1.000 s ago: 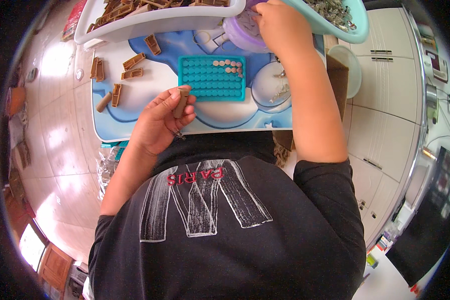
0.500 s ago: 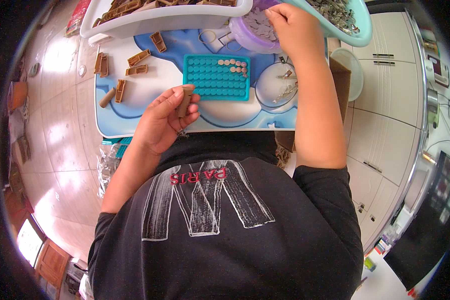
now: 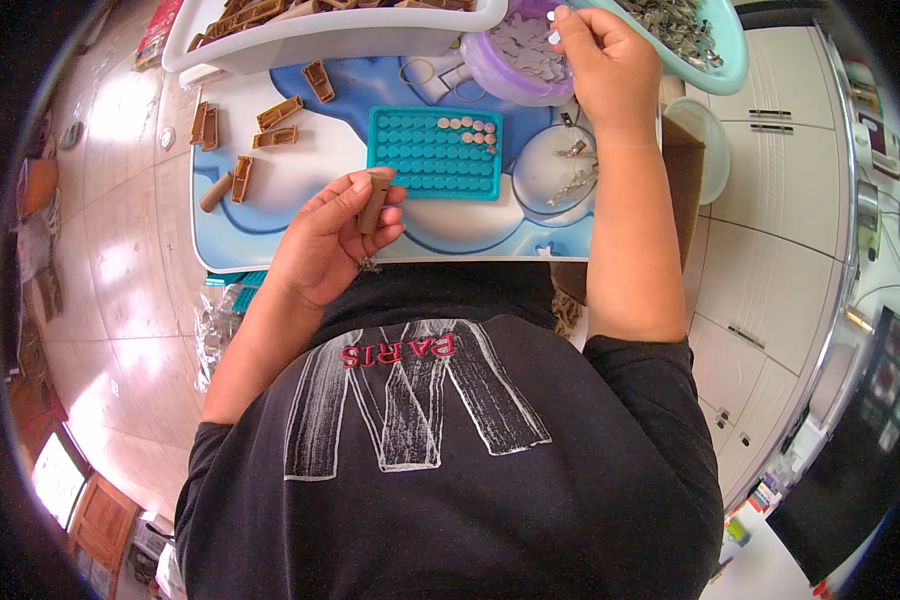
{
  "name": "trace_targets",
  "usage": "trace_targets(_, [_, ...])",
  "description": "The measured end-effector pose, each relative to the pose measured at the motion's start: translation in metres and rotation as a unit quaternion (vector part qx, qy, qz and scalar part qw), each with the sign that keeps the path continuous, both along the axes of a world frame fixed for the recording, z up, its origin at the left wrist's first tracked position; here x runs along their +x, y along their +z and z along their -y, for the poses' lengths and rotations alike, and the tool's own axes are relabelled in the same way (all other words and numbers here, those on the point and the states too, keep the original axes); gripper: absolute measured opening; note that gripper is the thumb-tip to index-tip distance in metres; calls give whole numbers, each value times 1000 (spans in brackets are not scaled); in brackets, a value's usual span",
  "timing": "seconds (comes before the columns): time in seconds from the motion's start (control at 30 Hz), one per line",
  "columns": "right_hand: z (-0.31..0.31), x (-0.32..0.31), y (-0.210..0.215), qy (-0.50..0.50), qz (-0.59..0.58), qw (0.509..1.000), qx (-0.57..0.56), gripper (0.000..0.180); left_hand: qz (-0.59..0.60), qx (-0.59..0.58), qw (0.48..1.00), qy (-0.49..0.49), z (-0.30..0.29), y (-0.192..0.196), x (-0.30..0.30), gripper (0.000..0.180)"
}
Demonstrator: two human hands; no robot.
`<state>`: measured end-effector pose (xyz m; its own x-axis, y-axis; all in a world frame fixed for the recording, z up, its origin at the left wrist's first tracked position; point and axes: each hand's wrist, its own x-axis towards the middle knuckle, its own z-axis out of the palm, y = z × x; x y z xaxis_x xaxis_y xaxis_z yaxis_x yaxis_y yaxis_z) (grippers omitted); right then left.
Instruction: The person assembles small plastic components by hand, inserting circular inserts into rectangular tubes.
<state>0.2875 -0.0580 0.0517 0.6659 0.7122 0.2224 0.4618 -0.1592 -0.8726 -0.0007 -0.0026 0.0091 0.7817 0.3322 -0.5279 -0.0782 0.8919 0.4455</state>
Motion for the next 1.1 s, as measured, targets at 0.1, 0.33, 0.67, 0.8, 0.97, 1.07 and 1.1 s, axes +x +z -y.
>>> trace_targets(0.1, [-1,-4,3,-26,17,999,-33,22,1,-1,1000,2,0,0,0,31])
trace_targets(0.33, [-8,-9,-2,0,-71,987,143,15,1,-5,1000,-4,0,-2,1,31])
trace_targets(0.67, [14,-99,1,136,-235,955,116,11,66,-60,996,2,-3,-5,-1,36])
trace_targets(0.8, [19,-121,-17,149,-246,947,143,8,78,-80,994,18,-3,-3,1,30])
trace_targets(0.97, [28,-132,-20,131,-295,945,61,9,71,-51,995,41,-1,-8,2,28])
trace_targets(1.07, [25,-136,-21,124,-201,970,57,9,70,-59,995,51,0,-10,1,29])
trace_targets(1.1, [24,-137,-21,132,-124,982,58,9,69,-59,995,51,0,-9,1,29])
